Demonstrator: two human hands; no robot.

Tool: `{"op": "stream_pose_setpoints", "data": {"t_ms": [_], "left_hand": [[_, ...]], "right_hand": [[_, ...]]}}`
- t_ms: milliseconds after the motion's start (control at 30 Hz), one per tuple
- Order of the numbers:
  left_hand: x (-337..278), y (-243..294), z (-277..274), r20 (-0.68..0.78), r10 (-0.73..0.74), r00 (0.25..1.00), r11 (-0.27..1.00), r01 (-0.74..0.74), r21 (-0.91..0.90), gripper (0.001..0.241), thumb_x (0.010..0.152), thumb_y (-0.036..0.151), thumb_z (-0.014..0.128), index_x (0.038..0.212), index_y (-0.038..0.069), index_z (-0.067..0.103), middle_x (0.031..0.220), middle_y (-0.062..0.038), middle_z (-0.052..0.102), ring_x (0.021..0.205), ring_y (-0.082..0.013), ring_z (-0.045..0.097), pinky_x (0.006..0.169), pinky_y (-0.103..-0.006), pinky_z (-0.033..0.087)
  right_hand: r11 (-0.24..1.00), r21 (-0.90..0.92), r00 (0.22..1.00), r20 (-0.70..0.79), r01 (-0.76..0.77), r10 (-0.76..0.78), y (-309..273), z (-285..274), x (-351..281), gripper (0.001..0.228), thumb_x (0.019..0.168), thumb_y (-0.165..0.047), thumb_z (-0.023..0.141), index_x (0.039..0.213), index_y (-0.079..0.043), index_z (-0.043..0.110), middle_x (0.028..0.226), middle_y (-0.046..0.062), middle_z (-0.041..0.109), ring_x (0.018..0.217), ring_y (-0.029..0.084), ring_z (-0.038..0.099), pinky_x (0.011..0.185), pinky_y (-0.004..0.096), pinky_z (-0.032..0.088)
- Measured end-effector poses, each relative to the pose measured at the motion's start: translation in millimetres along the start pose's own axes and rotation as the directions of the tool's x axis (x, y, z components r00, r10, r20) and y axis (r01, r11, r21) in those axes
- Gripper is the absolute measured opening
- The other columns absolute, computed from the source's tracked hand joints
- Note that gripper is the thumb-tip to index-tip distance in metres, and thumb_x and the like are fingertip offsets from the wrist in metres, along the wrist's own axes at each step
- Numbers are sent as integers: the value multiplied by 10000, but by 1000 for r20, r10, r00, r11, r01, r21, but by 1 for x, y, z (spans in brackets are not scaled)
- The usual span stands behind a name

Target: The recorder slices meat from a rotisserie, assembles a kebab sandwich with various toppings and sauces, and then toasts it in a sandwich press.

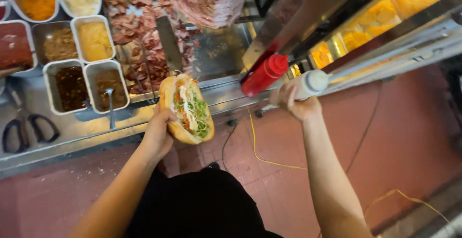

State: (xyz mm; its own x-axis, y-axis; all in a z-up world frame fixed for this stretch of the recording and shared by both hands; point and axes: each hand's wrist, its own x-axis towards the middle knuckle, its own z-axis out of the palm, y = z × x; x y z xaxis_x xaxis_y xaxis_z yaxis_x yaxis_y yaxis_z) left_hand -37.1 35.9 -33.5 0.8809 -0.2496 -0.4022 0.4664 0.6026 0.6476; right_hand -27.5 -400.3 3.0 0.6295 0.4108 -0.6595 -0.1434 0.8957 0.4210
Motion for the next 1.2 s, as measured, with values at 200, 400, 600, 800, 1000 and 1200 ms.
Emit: {"op": "stream_pose_setpoints", "data": {"t_ms": [200, 400, 600, 800, 1000, 1200], "left_hand": [[-31, 34, -11, -165, 31, 986, 995, -46, -84, 692, 750, 4, 432, 1438, 74, 402, 1321, -137, 565, 1203, -315, 581, 1067, -478, 476], [-37, 53, -38, -226, 135, 965, 977, -167, -131, 700, 769, 16, 426, 1466, 61, 378, 1380, -154, 537, 1276, -335, 553, 1125, -498, 440], [-38, 83, -61, -202, 124, 971, 963, -167, -212, 669, 774, 71, 431, 1442, 26, 443, 1382, -153, 579, 1279, -342, 563, 1112, -511, 444], [-13, 108, -99, -226, 186, 956, 967, -218, -128, 690, 770, 35, 452, 1459, 67, 417, 1388, -105, 565, 1286, -295, 550, 1138, -469, 430], [-8, 149, -105, -157, 133, 979, 983, -150, -106, 733, 745, 20, 441, 1474, 90, 415, 1357, -111, 575, 1252, -292, 570, 1103, -457, 453], [12, 185, -135, -94, 190, 977, 978, -197, -66, 742, 744, -2, 439, 1483, 51, 386, 1397, -127, 566, 1291, -291, 563, 1127, -437, 443]], "right_hand": [[972, -217, 986, 155, 90, -57, -69, 12, 60, 354, 930, -309, 603, 1123, -28, 700, 1059, 159, 711, 875, 302, 691, 678, 386, 644], [890, -355, 957, 51, 285, -286, -136, -38, 121, 310, 970, -385, 524, 998, -103, 648, 832, 36, 622, 650, 176, 586, 523, 272, 521], [500, -769, 794, 17, 399, -608, -32, -154, 175, 178, 990, -366, 612, 958, -190, 607, 739, -14, 562, 572, 103, 469, 499, 271, 366], [-800, -500, 463, 825, 332, -324, 164, -139, 253, 390, 916, -297, 751, 1168, -8, 680, 1068, 117, 702, 1021, 285, 636, 922, 400, 508], [-977, -190, 327, 933, 99, -148, 230, -91, 284, 619, 785, -194, 774, 1300, 66, 552, 1157, 279, 615, 1101, 457, 549, 957, 517, 443], [-986, -156, 244, 960, 51, -139, 235, -106, 245, 549, 890, -41, 618, 1421, 59, 524, 1215, 280, 628, 1125, 466, 584, 999, 508, 476]]}}
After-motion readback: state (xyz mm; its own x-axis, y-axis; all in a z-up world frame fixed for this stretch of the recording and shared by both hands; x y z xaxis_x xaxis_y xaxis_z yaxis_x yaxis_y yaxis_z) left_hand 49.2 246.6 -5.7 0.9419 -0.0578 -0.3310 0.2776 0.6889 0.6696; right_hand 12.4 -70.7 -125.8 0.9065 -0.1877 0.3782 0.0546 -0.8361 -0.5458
